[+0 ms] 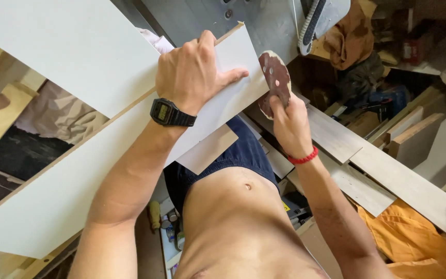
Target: Trimming excess material from laminate board edges with a utility knife and sanding them smooth with a sanding disc.
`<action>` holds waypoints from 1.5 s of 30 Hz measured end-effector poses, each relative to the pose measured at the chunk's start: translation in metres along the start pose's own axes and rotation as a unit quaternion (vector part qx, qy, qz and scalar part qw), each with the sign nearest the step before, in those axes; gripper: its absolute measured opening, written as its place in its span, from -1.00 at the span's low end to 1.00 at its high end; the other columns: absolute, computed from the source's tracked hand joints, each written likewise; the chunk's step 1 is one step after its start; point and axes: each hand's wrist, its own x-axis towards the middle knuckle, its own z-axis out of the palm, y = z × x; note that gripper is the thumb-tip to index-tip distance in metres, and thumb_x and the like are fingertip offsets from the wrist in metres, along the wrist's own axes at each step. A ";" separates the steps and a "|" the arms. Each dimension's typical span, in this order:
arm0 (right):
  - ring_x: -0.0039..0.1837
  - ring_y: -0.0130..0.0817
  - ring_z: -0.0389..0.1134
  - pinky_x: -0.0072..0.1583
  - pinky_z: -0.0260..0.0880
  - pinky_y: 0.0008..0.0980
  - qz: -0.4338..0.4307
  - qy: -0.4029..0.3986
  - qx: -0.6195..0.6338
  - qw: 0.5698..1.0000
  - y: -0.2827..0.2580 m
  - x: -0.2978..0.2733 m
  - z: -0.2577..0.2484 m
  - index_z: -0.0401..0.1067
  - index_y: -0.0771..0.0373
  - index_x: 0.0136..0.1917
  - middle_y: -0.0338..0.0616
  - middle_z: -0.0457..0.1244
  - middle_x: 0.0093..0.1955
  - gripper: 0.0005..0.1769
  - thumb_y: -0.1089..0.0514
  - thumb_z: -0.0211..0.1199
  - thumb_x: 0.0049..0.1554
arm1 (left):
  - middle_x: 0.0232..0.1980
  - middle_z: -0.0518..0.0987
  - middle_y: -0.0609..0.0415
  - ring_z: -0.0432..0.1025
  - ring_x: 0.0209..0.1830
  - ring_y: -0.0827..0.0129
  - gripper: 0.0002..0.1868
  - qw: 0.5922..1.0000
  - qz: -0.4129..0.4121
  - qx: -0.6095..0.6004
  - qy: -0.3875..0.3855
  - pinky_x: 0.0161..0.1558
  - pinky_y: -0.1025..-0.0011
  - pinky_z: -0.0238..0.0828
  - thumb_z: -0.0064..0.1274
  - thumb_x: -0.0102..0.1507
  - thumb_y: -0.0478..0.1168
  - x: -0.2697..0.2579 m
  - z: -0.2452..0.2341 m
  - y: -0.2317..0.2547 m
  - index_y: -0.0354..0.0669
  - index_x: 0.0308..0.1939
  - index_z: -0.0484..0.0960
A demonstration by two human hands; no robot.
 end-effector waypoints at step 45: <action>0.69 0.11 0.10 0.64 0.28 -0.08 -0.348 0.065 -0.221 0.909 0.039 -0.009 0.016 0.08 0.42 0.65 0.30 0.03 0.67 -0.05 0.83 -0.10 0.04 | -0.33 0.72 -0.04 0.62 -0.39 -0.04 0.07 0.989 -0.006 -0.082 -0.121 -0.40 -0.02 0.52 0.56 -0.24 0.69 0.010 -0.013 -0.009 -0.08 -0.16 0.50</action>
